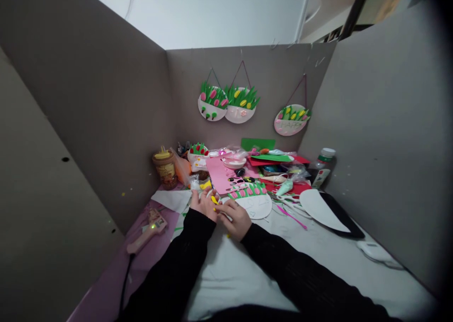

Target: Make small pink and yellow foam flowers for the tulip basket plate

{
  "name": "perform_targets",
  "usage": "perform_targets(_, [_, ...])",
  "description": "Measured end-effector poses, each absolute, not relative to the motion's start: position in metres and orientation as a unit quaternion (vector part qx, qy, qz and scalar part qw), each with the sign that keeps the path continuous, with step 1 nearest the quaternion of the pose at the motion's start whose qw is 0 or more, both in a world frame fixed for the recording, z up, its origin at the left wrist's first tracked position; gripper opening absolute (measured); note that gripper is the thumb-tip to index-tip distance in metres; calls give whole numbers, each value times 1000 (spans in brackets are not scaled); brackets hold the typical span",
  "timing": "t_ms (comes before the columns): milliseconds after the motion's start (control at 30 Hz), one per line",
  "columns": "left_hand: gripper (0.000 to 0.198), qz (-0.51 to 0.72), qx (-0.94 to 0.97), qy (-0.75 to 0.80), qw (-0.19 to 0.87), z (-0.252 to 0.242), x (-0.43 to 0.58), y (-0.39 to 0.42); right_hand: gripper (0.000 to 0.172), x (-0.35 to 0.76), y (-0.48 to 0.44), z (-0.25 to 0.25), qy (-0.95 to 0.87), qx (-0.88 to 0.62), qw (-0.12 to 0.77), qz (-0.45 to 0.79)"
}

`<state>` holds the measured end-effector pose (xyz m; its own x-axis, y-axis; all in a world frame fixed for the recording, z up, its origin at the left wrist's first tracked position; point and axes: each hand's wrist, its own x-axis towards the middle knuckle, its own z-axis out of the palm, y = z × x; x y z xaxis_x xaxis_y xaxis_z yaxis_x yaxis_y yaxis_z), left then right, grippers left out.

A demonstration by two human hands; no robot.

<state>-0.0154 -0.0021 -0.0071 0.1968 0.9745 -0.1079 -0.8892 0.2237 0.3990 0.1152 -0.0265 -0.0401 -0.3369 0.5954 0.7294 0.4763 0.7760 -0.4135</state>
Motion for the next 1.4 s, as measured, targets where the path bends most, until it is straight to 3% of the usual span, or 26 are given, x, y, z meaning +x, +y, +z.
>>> perform_targets(433, [46, 613, 114, 187, 759, -2, -10, -6, 20, 117, -21, -36, -791, -334, 501, 111])
perform_targets(700, [36, 649, 71, 314, 689, -6, -18, 7, 15, 142, -3, -41, -717, -435, 527, 140])
perform_targets(933, [35, 633, 94, 320, 698, -8, -22, 8, 14, 168, -12, -28, -765, -456, 422, 170])
perform_targets(1033, [34, 628, 97, 316, 704, -10, -22, 10, 11, 198, -30, -24, -796, -472, 307, 221])
perform_targets(1133, [33, 619, 104, 314, 712, -11, -20, 11, 19, 220, -49, -29, -820, -478, 194, 248])
perform_targets(1400, [26, 593, 114, 314, 733, -8, -18, 7, 19, 201, -66, -39, -852, -481, 150, 141])
